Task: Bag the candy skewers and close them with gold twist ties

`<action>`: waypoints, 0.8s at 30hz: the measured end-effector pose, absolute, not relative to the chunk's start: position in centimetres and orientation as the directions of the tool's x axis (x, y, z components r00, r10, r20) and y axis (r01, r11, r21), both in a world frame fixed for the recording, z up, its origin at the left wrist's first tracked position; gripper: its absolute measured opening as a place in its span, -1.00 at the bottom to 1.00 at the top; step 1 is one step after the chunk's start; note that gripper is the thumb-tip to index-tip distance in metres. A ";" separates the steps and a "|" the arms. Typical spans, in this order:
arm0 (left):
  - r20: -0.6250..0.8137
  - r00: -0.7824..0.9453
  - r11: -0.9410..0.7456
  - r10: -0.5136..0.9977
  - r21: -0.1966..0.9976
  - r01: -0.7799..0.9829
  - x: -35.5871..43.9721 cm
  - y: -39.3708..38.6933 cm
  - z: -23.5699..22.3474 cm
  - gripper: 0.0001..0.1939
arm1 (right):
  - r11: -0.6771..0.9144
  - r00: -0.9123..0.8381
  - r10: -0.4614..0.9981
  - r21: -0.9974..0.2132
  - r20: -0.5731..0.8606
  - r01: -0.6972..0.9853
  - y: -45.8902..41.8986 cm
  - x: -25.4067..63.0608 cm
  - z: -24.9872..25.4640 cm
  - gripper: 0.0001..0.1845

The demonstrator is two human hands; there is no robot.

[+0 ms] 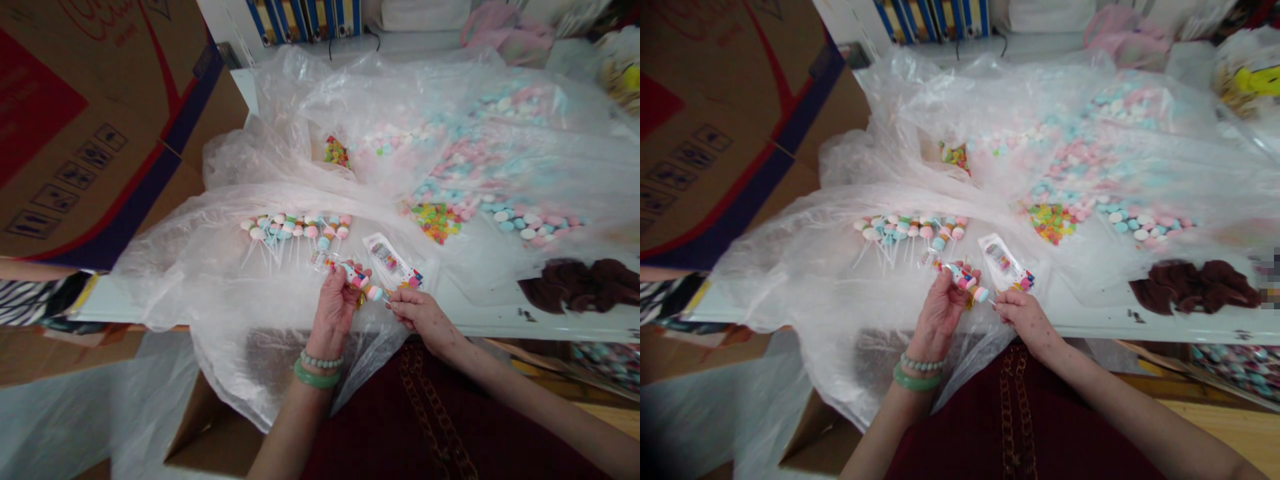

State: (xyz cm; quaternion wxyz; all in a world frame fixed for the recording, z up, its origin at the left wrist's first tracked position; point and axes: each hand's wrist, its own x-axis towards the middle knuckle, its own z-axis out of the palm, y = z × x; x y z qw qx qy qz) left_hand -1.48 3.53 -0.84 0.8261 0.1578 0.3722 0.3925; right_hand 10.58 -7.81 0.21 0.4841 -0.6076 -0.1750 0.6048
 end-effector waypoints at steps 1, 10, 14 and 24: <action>-0.492 0.415 0.643 0.765 0.551 -0.532 -1.3 3.4 -0.8 -0.80 | -0.469 0.193 0.794 -0.782 -0.577 -0.411 -7.6 10.5 0.3 -0.79; -0.509 0.398 0.646 0.763 0.608 -0.462 -0.8 2.9 -0.3 -0.80 | -0.608 -0.263 0.720 -0.401 -0.642 -0.685 -6.0 10.5 0.1 -0.79; -0.505 0.411 0.650 0.759 0.625 -0.432 -0.6 2.5 -0.6 -0.77 | -0.505 0.086 0.795 -0.733 -0.600 -0.456 -5.5 9.9 0.1 -0.85; -0.546 0.357 0.651 0.758 0.609 -0.452 -0.8 3.2 0.1 -0.82 | -0.257 0.388 0.909 -0.936 -0.150 0.240 -6.2 10.6 0.2 -0.91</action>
